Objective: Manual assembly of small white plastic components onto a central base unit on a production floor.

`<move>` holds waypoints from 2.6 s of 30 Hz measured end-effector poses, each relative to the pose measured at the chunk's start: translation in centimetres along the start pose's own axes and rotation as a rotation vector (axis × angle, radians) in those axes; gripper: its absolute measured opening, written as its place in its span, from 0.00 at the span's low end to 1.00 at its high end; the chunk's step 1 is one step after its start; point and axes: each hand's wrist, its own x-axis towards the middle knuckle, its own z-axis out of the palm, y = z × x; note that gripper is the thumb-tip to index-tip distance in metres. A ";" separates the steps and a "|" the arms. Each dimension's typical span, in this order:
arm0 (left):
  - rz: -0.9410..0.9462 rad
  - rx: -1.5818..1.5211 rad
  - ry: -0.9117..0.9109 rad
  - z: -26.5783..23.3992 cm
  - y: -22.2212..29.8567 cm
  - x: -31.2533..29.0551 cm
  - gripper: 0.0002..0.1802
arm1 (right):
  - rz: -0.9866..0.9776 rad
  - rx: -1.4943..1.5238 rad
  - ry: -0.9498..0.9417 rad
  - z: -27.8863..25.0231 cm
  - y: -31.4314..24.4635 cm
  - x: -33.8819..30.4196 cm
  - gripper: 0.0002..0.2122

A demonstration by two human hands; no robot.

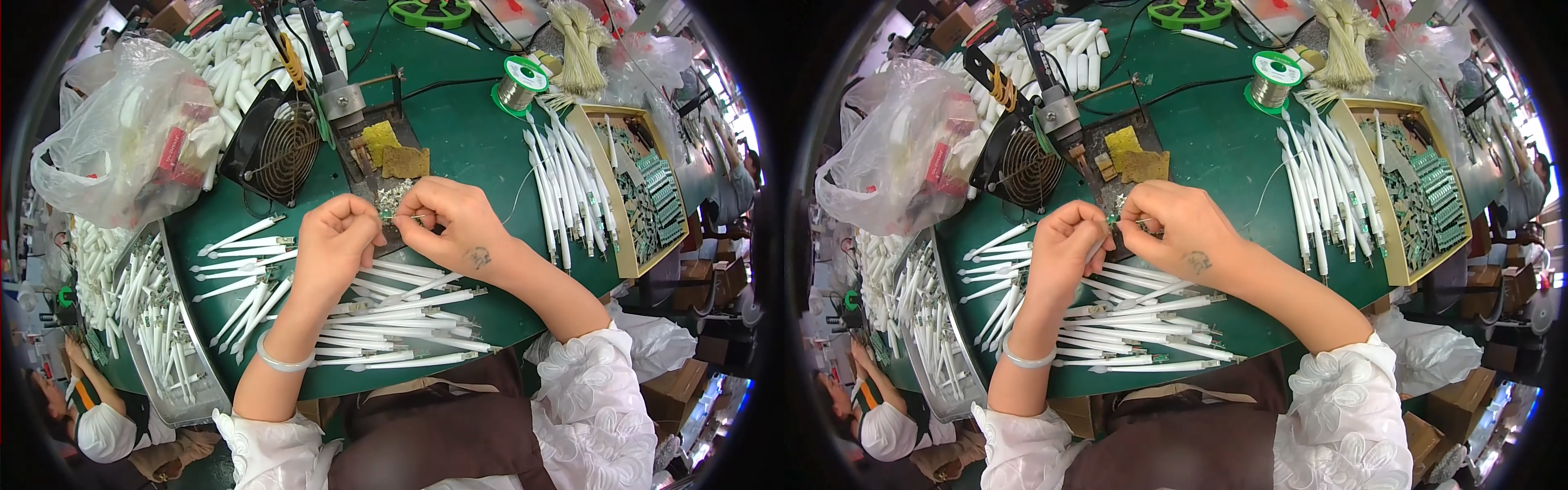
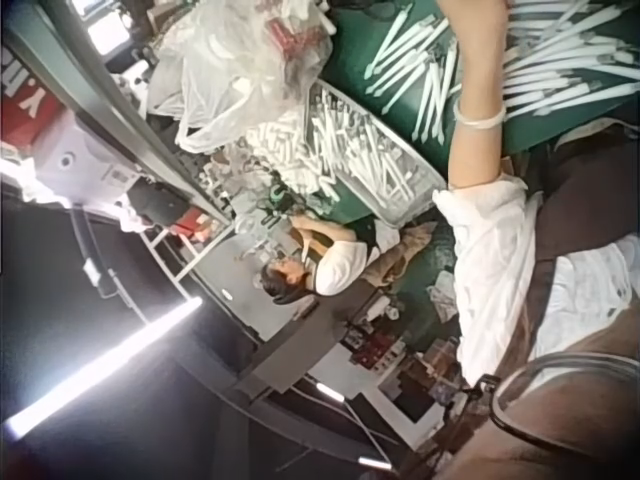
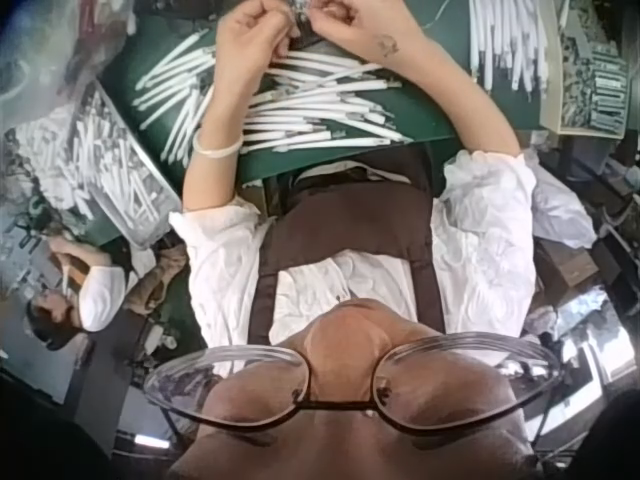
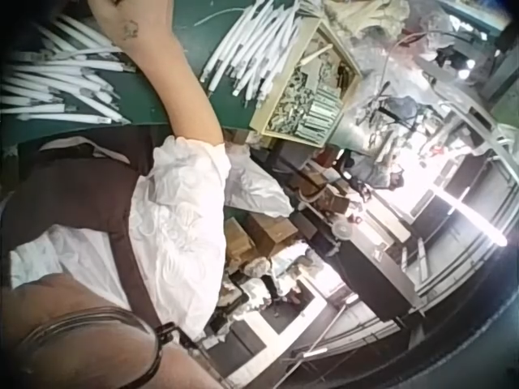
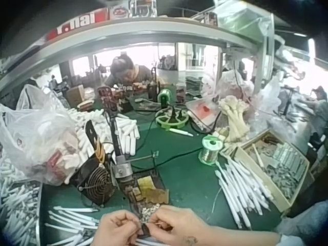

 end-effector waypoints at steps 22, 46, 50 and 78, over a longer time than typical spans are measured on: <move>0.058 -0.047 0.039 0.2 0.3 0.3 0.04 | -0.034 -0.047 0.062 0.0 0.3 0.6 0.07; -0.013 -0.132 0.096 0.2 0.4 0.9 0.01 | 0.045 0.031 0.079 1.1 0.8 0.4 0.04; 0.010 -0.077 0.094 0.3 0.4 0.9 0.03 | 0.041 0.037 0.098 1.0 0.5 0.4 0.04; -0.025 -0.039 0.129 -1.0 0.2 -0.8 0.02 | 0.230 0.072 -0.172 -1.5 -0.3 0.1 0.02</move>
